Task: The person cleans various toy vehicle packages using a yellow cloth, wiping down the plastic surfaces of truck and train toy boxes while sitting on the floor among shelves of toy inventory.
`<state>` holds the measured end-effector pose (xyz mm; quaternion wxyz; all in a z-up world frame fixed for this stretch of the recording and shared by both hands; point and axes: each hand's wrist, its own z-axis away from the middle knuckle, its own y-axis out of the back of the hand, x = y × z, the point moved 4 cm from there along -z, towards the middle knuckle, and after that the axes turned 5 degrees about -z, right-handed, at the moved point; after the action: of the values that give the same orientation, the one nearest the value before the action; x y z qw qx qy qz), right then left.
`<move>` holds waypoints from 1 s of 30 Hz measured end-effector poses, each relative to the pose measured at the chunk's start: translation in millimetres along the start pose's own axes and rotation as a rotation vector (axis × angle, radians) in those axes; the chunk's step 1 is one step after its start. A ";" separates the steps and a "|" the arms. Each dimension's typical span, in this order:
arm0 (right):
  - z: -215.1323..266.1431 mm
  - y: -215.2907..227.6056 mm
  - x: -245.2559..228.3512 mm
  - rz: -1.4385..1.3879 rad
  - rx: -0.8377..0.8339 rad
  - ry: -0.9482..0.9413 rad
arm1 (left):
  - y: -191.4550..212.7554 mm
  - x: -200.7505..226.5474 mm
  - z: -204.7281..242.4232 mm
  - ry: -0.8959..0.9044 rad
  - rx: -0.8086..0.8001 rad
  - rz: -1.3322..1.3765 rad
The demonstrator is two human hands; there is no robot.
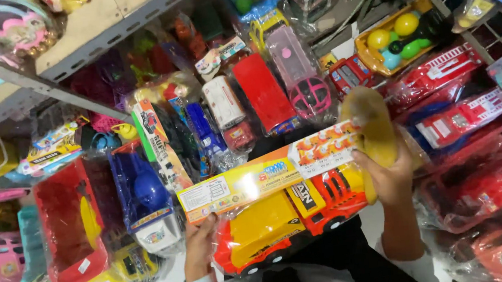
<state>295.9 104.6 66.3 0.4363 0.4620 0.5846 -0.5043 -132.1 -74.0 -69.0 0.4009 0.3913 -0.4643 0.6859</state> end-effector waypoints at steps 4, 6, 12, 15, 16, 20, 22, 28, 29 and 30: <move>6.5 20.8 -17.6 0.167 0.347 0.282 | -51.2 52.3 -23.4 -0.045 0.184 0.013; 11.9 30.1 -25.1 0.181 0.435 0.383 | -77.7 82.1 -40.8 -0.073 0.093 -0.113; 61.8 148.1 55.3 0.057 0.604 0.370 | -130.0 93.3 -74.2 -0.060 -0.065 -0.259; 69.4 178.8 76.8 -0.234 0.633 0.303 | -143.0 71.3 -78.8 -0.227 -0.062 -0.349; 72.5 158.3 44.2 0.692 0.886 0.337 | -152.9 68.4 -81.0 -0.229 0.001 -0.327; 61.2 46.5 -37.2 0.165 0.898 0.545 | -166.2 48.1 -91.0 -0.007 0.270 -0.263; 57.1 2.2 -55.1 0.427 0.672 0.515 | -172.5 54.3 -96.4 -0.088 0.216 -0.260; 36.5 -95.6 -76.3 1.192 -0.233 0.331 | -166.5 44.1 -89.9 -0.357 0.017 -0.360; 30.6 -104.0 -75.7 1.232 -0.387 0.243 | -162.6 39.9 -88.0 -0.395 -0.018 -0.407; 23.3 -100.4 -75.9 1.230 -0.390 0.246 | -150.6 31.9 -86.7 -0.397 -0.014 -0.408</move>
<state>213.1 67.4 156.5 0.6508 0.6787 0.3401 0.0092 -20.7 51.6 -14.1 0.4347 0.6006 -0.4503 0.4976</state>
